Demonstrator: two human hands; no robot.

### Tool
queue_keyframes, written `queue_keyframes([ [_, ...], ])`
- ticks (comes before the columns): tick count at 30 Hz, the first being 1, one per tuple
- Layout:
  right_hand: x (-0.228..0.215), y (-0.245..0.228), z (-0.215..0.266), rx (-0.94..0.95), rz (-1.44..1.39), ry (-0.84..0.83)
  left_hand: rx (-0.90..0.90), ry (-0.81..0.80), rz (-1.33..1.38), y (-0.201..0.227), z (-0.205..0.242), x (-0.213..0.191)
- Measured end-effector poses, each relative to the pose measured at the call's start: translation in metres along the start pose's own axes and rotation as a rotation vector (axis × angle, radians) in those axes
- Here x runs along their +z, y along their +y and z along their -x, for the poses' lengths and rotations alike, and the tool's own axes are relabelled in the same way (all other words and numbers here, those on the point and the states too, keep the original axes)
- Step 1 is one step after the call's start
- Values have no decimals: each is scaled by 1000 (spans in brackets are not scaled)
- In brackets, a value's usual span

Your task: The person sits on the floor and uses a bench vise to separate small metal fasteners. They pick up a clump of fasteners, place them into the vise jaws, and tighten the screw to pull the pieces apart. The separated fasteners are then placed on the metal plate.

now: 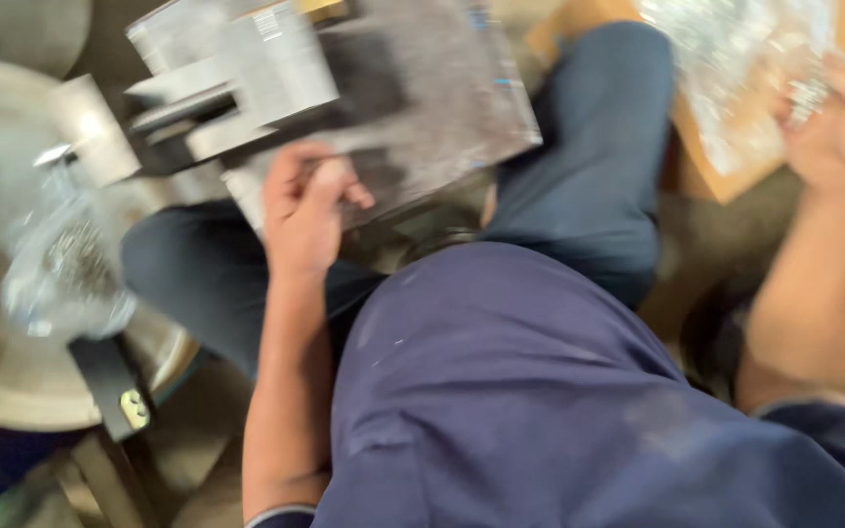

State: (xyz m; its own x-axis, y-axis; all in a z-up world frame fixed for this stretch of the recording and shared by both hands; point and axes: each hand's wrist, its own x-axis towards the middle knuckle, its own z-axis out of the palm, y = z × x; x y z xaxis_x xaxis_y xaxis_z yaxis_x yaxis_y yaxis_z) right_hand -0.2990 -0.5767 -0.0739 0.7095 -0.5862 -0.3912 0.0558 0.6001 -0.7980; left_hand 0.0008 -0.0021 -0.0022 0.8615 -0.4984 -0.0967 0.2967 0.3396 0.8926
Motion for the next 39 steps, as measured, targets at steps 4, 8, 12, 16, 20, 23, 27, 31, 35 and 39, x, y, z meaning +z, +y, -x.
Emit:
queue_keyframes([
  [4, 59, -14, -2, 68, -77, -32, 28, -67, 55, -1, 0, -9],
  [8, 179, -1, 18, 113, 127, -197, 38, -98, 61, 5, 0, -11],
  [12, 315, 46, 23, 247, 298, -475, 38, -107, 74, 5, 1, -14],
  [16, 401, 91, 26, 118, 679, -610, 28, -129, 76, 1, 3, -21],
  [20, 441, 110, 40, -221, 1217, -630, 48, -162, 105, 4, 2, -23],
  [23, 451, 107, 48, -568, 1438, -689, 44, -178, 94, 6, 0, -25],
  [27, 450, 101, 48, -684, 1499, -730, 0, -193, 92, 8, -1, -28],
  [31, 446, 101, 44, -657, 1447, -751, -4, -209, 106, 10, -3, -27],
  [35, 445, 108, 43, -695, 1406, -743, -23, -197, 109, 11, -4, -27],
  [39, 442, 115, 45, -622, 1388, -768, -27, -208, 104, 10, -6, -26],
])
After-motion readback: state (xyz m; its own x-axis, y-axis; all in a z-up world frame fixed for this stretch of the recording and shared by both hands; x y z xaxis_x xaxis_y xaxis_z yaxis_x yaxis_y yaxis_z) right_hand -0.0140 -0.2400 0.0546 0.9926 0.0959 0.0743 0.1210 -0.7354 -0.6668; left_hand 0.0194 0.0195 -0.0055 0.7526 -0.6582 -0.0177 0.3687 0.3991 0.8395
